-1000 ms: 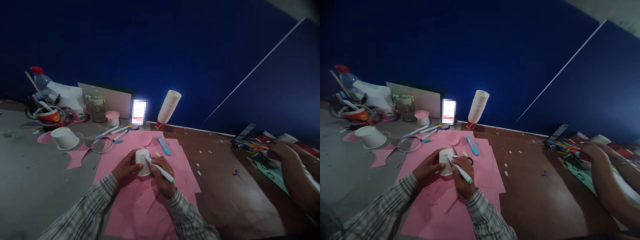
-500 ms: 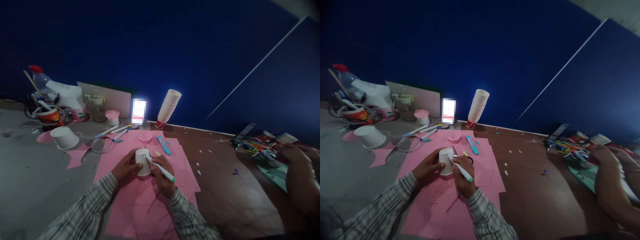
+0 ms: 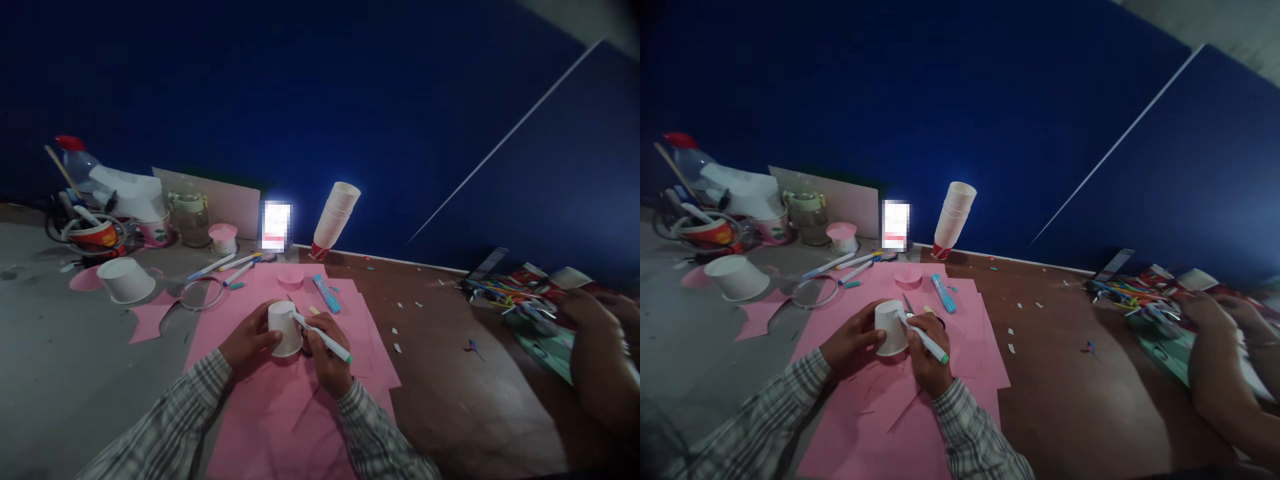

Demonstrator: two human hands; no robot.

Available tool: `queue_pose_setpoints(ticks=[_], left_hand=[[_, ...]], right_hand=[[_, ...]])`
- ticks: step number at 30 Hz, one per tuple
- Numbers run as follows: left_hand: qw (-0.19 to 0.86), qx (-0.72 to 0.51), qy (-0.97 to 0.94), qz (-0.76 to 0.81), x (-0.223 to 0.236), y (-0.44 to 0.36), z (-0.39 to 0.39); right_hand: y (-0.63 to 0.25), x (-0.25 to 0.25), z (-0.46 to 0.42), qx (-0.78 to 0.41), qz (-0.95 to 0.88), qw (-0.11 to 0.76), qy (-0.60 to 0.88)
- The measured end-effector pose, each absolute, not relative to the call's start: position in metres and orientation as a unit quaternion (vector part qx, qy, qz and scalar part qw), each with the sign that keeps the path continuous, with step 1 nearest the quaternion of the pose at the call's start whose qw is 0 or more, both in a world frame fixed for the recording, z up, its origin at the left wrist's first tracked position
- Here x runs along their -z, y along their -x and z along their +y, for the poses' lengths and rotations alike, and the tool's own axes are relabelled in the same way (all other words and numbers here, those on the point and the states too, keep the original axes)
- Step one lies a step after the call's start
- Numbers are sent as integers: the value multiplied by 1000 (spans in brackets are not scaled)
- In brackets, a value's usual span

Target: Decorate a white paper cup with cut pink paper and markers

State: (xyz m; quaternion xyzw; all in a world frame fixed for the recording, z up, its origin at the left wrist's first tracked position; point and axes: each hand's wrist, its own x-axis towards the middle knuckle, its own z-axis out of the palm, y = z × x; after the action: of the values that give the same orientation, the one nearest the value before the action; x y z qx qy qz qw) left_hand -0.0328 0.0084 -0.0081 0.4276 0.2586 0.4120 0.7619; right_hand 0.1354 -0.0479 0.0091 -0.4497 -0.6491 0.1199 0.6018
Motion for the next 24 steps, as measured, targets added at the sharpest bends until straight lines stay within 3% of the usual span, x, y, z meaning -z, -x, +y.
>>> queue_pose_setpoints(ticks=[24], left_hand=[[765, -415, -413, 268, 10, 34, 7]], right_hand=[[-138, -1, -47, -179, -612, 604, 478]])
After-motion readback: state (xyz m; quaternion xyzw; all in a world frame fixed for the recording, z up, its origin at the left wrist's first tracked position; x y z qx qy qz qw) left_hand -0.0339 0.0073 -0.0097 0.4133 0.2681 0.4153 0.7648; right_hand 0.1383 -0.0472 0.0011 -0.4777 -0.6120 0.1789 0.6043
